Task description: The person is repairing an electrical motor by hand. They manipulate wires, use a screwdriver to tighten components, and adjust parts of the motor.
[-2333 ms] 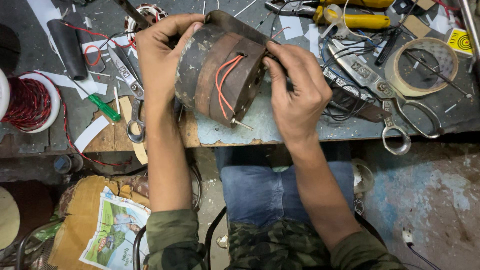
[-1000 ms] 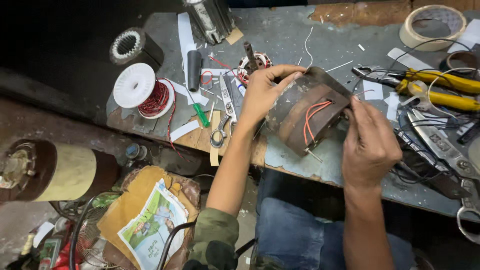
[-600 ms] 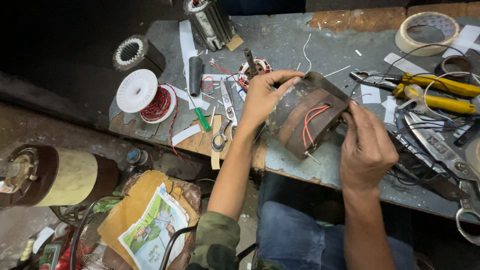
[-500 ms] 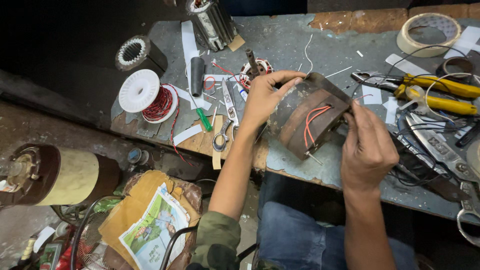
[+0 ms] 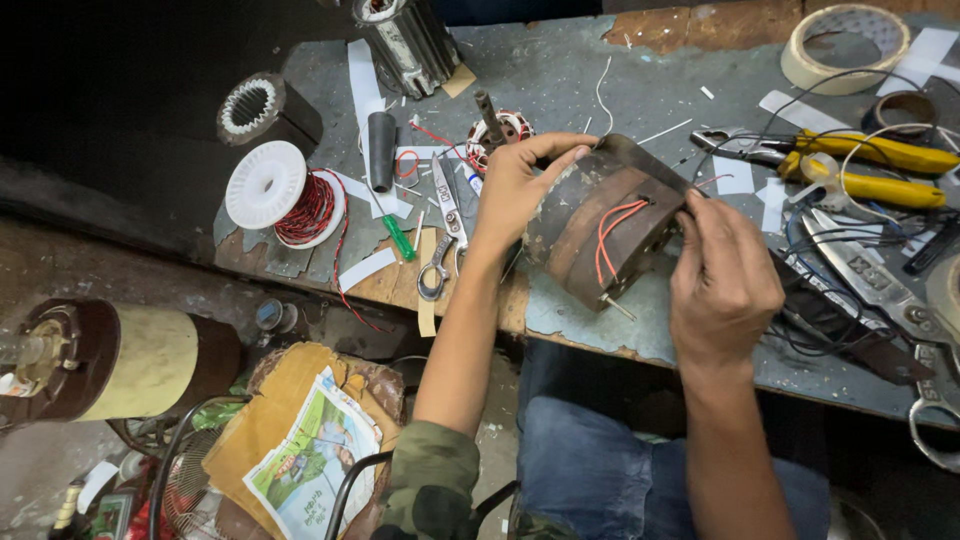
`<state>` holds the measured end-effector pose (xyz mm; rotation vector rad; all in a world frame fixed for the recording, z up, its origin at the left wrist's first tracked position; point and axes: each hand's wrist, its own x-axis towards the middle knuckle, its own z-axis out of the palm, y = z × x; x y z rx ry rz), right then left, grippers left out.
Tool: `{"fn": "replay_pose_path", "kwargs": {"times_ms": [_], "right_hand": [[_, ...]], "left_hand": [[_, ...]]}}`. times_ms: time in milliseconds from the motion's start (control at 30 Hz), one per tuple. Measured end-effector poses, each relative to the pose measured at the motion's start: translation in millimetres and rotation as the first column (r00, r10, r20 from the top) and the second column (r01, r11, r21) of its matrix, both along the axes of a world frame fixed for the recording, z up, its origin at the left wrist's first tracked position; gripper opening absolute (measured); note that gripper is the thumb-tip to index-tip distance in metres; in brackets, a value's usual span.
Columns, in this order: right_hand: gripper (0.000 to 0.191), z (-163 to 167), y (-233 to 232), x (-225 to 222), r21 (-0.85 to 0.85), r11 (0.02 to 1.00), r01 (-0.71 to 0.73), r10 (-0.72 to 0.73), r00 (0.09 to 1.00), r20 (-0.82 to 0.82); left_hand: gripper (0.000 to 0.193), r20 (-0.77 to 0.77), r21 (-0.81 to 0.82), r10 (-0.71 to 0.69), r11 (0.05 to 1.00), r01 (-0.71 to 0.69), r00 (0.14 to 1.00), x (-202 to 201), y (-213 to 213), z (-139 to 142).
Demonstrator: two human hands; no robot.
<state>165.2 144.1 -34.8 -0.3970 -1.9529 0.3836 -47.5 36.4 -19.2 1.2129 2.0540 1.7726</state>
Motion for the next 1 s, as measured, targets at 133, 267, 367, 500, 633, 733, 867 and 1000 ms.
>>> {"fn": "replay_pose_path", "kwargs": {"times_ms": [133, 267, 367, 500, 633, 733, 867, 1000], "right_hand": [[0.024, 1.1, -0.4, 0.2, -0.016, 1.000, -0.011, 0.011, 1.000, -0.009], [0.027, 5.5, -3.5, 1.6, -0.047, 0.998, -0.035, 0.034, 0.999, -0.015], [0.033, 8.0, -3.9, 4.9, -0.081, 0.997, -0.003, 0.003, 1.000, -0.002], [0.032, 9.8, -0.9, 10.6, -0.154, 0.987, -0.042, 0.031, 0.997, -0.073], [0.028, 11.6, -0.4, 12.9, -0.196, 0.978, -0.070, 0.050, 0.993, -0.104], [0.028, 12.9, -0.3, 12.4, -0.212, 0.974, -0.074, 0.052, 0.993, -0.108], [0.032, 14.2, 0.5, 12.1, -0.227, 0.971, -0.080, 0.055, 0.992, -0.113], [0.033, 15.3, -0.5, 12.5, -0.243, 0.966, -0.090, 0.073, 0.994, -0.078]], "left_hand": [[0.018, -0.018, -0.008, 0.008, 1.000, -0.008, 1.000, -0.9, -0.1, -0.4], [0.019, -0.018, 0.005, -0.003, 1.000, 0.003, 1.000, -1.7, -2.2, -0.3], [0.019, -0.042, 0.009, -0.025, 1.000, 0.025, 0.999, -2.1, -3.3, -4.1], [0.016, -0.006, 0.024, -0.045, 0.999, 0.045, 0.999, -2.4, -0.3, -12.3], [0.015, 0.011, 0.062, -0.018, 0.998, 0.017, 1.000, -0.3, -0.9, -14.5], [0.014, -0.003, 0.044, -0.018, 0.999, 0.018, 1.000, 2.3, -2.6, -10.4], [0.014, -0.002, 0.030, -0.010, 1.000, 0.010, 1.000, 6.3, -1.9, -4.9], [0.014, 0.002, 0.043, -0.024, 0.999, 0.024, 1.000, 8.4, -1.7, -1.5]]}}
